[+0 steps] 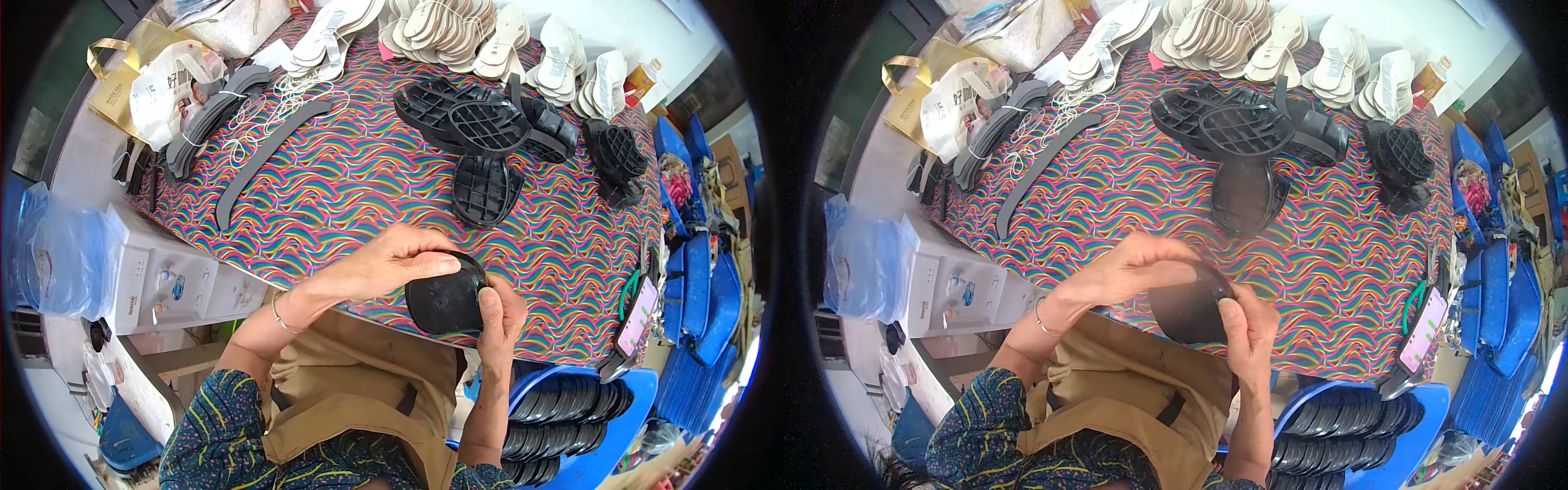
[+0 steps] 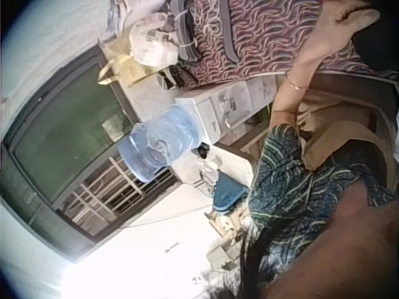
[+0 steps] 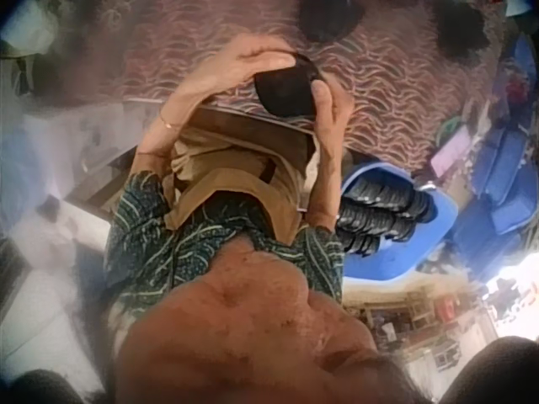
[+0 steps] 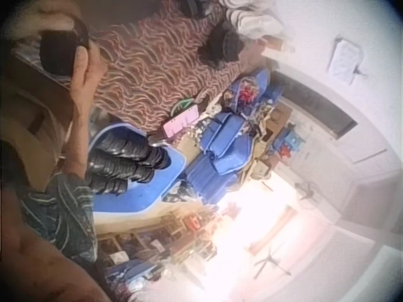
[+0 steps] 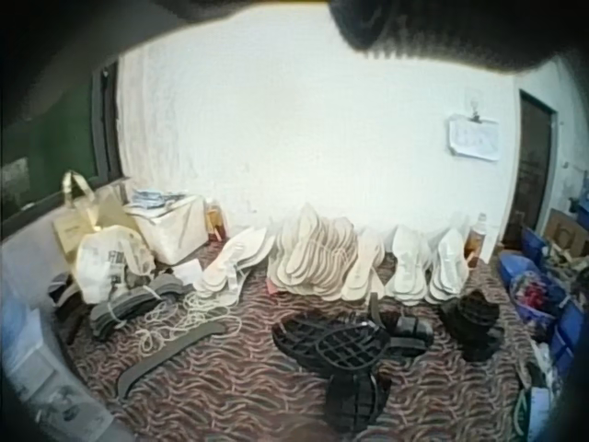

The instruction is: The person assembles black sandals by hand. They pick up a black sole and a strap, then press the strap into the sole to secure it. The person repeats this process for multiple units, handling the components one at a time and placing the finished sandals on the table.

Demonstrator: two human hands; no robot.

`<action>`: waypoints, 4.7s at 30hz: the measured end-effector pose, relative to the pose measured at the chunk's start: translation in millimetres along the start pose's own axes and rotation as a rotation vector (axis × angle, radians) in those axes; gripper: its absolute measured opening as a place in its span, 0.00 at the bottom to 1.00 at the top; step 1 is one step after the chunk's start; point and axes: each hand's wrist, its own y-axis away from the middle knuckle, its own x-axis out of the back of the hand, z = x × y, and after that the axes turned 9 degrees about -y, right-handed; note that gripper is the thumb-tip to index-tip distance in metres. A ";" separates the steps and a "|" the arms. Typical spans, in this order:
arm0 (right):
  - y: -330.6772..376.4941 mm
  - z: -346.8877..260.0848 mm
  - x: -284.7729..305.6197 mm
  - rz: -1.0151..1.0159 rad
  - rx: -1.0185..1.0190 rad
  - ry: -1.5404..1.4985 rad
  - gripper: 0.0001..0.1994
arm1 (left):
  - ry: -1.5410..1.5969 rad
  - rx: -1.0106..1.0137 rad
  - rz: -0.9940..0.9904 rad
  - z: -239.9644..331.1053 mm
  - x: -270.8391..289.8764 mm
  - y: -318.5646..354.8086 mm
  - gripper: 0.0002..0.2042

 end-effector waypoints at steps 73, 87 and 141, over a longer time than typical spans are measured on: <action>-9.9 19.2 -86.0 -0.005 -0.191 -0.292 0.23 | -0.626 -0.142 0.977 -21.7 87.2 39.4 0.41; -7.4 24.7 -85.7 -0.025 -0.237 -0.181 0.11 | -0.980 0.156 1.040 -53.4 164.2 49.3 0.24; -56.9 -3.2 -131.5 -0.098 -0.156 -0.538 0.08 | 0.164 -0.131 0.459 -15.3 37.2 67.3 0.24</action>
